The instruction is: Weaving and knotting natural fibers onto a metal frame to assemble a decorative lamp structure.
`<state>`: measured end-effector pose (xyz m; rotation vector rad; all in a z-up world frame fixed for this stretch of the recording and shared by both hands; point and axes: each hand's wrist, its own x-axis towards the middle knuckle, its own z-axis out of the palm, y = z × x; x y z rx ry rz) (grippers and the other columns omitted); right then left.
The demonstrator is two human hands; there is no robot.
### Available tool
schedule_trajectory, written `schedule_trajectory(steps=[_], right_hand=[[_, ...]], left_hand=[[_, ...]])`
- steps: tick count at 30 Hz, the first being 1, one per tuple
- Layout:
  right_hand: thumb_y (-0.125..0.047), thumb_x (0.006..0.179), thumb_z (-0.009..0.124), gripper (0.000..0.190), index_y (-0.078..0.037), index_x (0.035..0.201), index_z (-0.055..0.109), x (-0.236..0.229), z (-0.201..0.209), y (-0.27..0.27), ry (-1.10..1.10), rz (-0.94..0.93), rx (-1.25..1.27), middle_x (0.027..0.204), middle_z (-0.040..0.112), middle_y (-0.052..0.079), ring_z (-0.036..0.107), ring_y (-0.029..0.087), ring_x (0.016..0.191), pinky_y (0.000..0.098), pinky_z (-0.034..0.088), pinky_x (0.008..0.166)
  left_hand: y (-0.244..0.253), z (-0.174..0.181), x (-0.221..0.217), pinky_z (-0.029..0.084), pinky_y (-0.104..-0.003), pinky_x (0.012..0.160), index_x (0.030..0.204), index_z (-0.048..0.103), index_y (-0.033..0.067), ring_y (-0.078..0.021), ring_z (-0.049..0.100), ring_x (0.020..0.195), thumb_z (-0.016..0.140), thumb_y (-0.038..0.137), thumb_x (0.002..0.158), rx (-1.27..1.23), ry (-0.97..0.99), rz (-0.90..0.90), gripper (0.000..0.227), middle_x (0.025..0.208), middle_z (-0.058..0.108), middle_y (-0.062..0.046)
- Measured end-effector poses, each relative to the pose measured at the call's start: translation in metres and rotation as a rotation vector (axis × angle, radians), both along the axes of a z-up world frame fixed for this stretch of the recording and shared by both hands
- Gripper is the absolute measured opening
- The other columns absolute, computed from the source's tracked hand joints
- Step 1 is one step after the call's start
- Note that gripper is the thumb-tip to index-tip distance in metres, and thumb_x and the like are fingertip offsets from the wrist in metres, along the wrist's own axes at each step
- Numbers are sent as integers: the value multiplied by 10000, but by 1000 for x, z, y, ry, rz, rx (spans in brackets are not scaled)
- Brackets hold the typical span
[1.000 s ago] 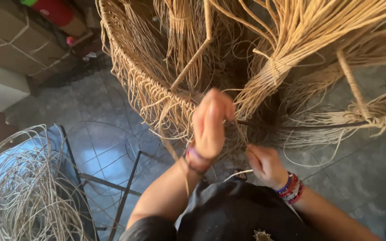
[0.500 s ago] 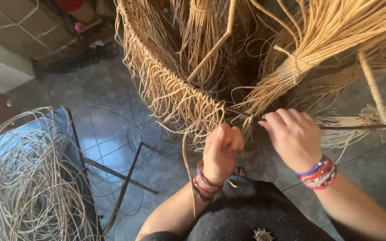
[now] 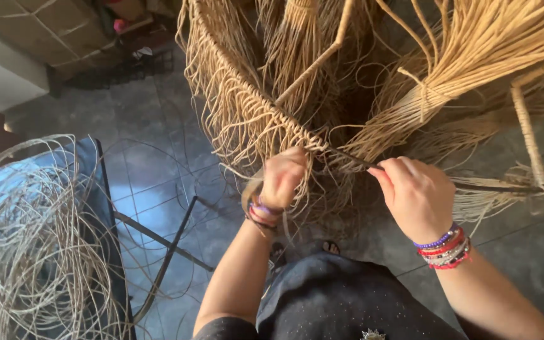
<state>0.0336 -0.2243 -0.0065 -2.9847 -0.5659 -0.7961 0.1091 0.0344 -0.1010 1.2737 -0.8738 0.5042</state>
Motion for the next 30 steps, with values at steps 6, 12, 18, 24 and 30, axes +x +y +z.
schedule_trajectory(steps=[6,12,18,24,30], right_hand=[[-473,1006,674,248,-240,1066,735,4,-7,-3,5,-18,34,843,647,-63,692,161,795,304,563,737],[-221,1005,669,464,-18,1418,610,-35,26,50,-28,233,175,1487,527,237,517,423,1399,632,342,1194],[-135,959,614,591,-2,1507,439,-75,-8,130,293,739,242,1566,421,227,424,424,1459,535,349,1229],[-252,990,573,499,9,1412,517,-104,-44,240,489,1113,249,1492,470,222,447,406,1417,510,350,1216],[-203,994,570,491,-5,1440,514,-124,-39,350,499,1323,286,1491,505,233,497,376,1391,473,392,1183]], left_hand=[[9,29,-40,566,-456,921,1020,668,37,-394,663,1104,376,147,1102,489,-70,118,323,970,681,-159],[62,16,-99,498,-416,1046,1220,682,74,-326,648,1183,409,-180,525,725,320,61,789,1238,713,-134],[108,57,-171,449,-365,999,1186,670,136,-197,697,1027,487,-30,936,641,381,646,351,1136,745,-2],[175,84,-256,472,-393,967,1168,658,104,-235,706,1081,477,83,1013,657,394,813,239,1158,734,-32],[242,70,-323,510,-398,963,1155,652,82,-268,667,1053,491,23,1029,548,477,1129,213,1179,702,-80]])
